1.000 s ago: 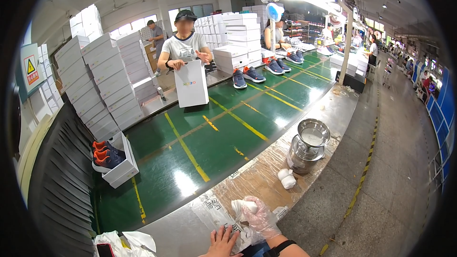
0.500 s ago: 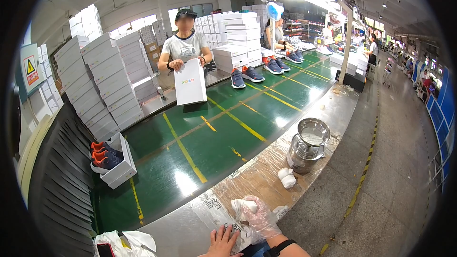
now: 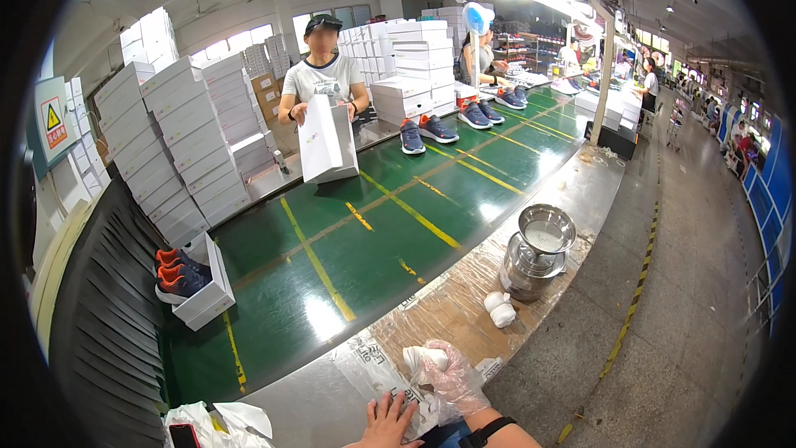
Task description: Clean and inspect the soles of sneakers using a sponge and cleaning solution in a factory assembly line.
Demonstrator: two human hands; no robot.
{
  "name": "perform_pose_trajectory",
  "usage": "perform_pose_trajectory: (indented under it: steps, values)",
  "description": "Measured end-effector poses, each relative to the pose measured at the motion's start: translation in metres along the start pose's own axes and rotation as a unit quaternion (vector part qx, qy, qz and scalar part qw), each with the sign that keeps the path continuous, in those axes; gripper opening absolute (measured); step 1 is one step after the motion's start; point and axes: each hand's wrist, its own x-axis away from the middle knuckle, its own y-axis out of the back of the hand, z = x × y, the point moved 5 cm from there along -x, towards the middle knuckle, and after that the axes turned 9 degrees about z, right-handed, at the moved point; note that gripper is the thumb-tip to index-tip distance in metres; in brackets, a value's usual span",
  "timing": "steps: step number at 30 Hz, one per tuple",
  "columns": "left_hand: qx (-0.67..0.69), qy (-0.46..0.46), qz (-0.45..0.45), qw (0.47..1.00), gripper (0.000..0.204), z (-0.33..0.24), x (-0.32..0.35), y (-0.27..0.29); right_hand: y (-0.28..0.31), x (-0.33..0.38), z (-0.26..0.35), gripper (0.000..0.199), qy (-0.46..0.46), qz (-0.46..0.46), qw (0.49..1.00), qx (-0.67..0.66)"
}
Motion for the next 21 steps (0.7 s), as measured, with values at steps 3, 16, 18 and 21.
perform_pose_trajectory:
  steps: [3, 16, 18, 21]
  values:
    - [0.002, 0.001, -0.002, 1.000, 0.101, 0.0000, -0.0010, -0.0006, 0.0010, -0.0010, -0.0012, 0.031, 0.002, 0.003, 1.000, -0.001]
    - [0.003, 0.002, 0.001, 1.000, 0.101, -0.0039, -0.0036, 0.0026, 0.0053, -0.0028, -0.0018, 0.033, 0.001, 0.006, 1.000, -0.002]
    - [0.003, 0.002, 0.002, 1.000, 0.101, -0.0043, -0.0037, 0.0024, 0.0054, -0.0028, -0.0028, 0.033, 0.000, 0.008, 1.000, -0.006]
    - [0.003, 0.003, 0.003, 1.000, 0.101, -0.0044, -0.0037, 0.0024, 0.0065, -0.0023, -0.0014, 0.038, 0.014, -0.005, 1.000, 0.018]
